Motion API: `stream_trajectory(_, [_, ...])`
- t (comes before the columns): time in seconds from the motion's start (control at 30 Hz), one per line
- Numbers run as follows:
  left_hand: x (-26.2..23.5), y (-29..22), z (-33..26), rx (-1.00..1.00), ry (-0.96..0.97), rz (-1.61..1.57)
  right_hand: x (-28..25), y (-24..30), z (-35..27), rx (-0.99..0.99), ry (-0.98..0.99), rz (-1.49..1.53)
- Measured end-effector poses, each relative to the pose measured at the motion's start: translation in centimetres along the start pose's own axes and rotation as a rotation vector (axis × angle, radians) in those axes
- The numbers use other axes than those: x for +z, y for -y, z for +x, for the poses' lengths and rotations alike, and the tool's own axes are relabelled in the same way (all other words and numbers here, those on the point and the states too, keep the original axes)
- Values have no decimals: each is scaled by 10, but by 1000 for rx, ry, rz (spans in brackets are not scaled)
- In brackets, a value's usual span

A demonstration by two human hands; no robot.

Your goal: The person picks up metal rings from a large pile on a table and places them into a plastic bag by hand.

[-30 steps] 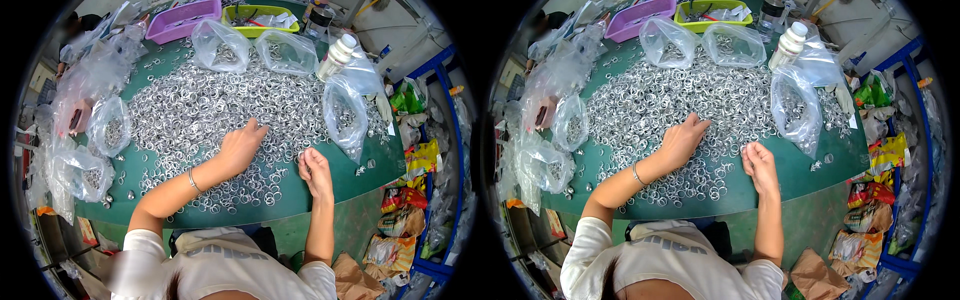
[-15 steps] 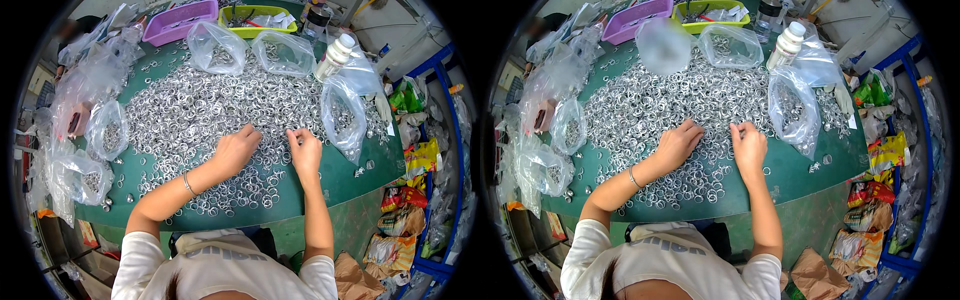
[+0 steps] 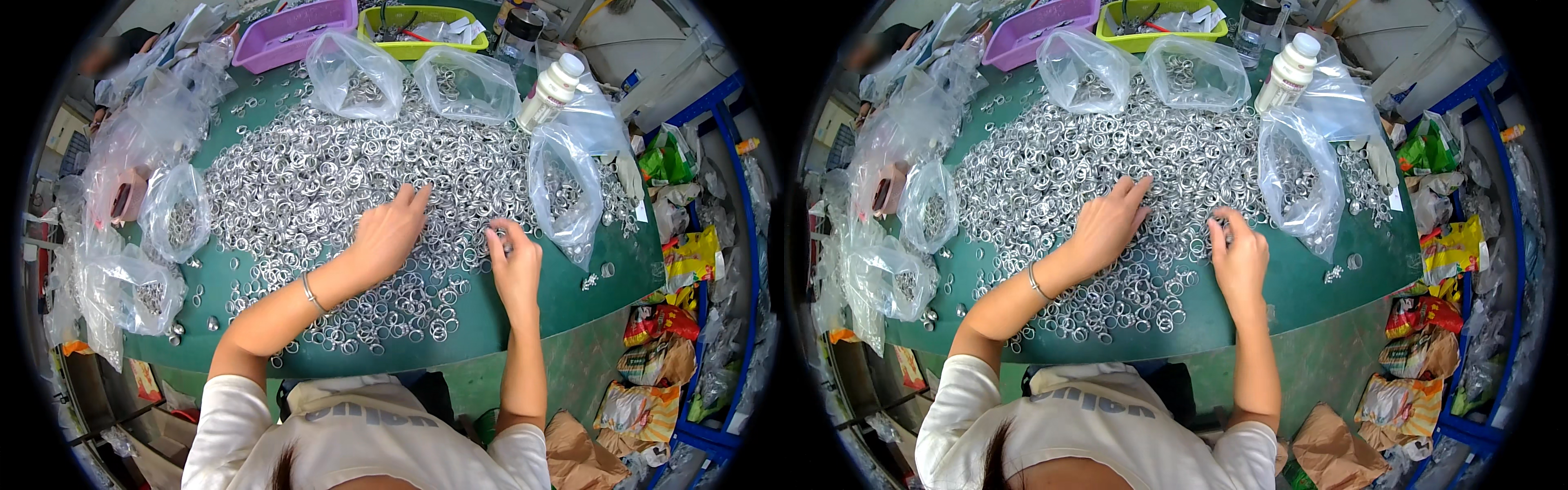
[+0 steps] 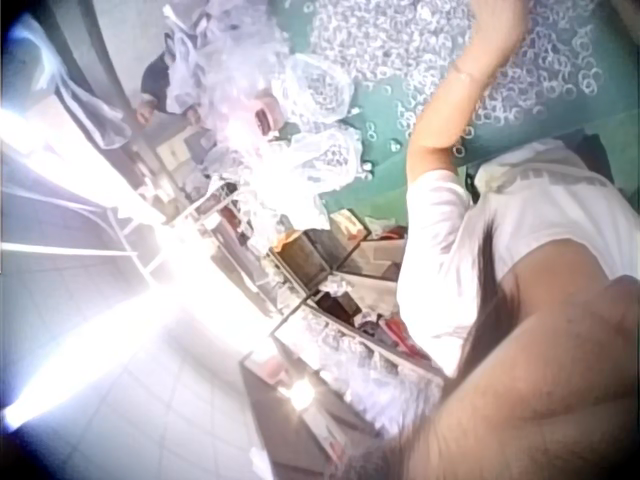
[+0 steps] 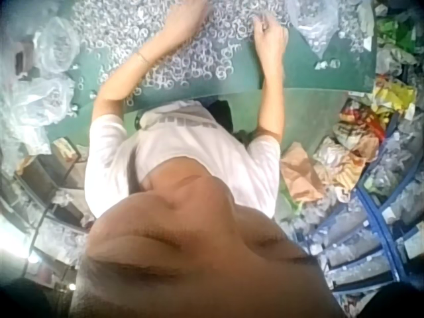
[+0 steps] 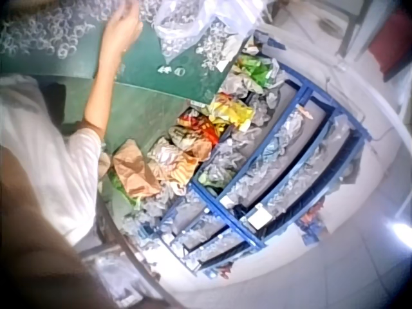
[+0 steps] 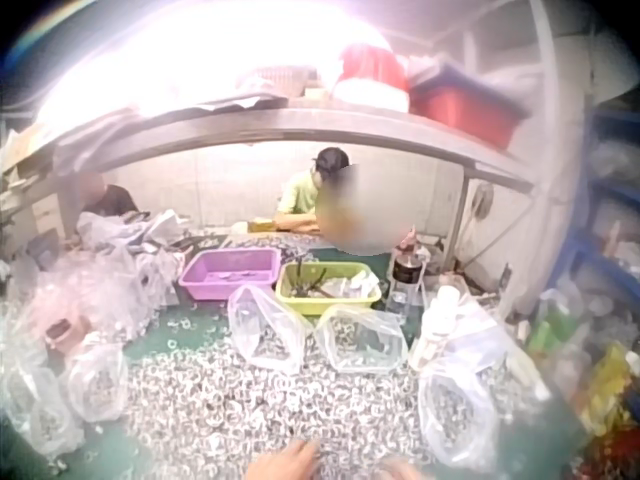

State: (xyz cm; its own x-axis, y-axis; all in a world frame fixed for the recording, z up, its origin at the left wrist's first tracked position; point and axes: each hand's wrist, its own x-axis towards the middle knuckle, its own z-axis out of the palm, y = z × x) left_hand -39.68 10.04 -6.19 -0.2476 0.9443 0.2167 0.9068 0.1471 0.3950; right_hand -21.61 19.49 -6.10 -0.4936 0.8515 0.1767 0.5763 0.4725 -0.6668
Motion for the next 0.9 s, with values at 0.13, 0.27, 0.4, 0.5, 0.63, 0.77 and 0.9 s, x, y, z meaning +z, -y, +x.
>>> stream_trajectory(0.13, [12,-2,11,47,85,107,23,-6,18,-142,14,-296])
stream_trajectory(0.27, [7,2,4,55,102,112,26,6,1,-152,96,-360])
stream_trajectory(0.4, [9,0,-18,107,73,44,17,4,-23,-202,209,-267])
stream_trajectory(0.5, [6,-4,-32,169,105,-9,9,2,-29,-157,169,-98])
stream_trajectory(0.63, [8,-3,-40,182,74,-120,-4,5,-9,-47,-7,-102])
stream_trajectory(0.77, [5,-6,-36,60,-18,-132,-12,-1,-5,33,7,-115])
stream_trajectory(0.9, [9,-10,-45,70,160,-54,3,-3,-14,-112,29,-259])
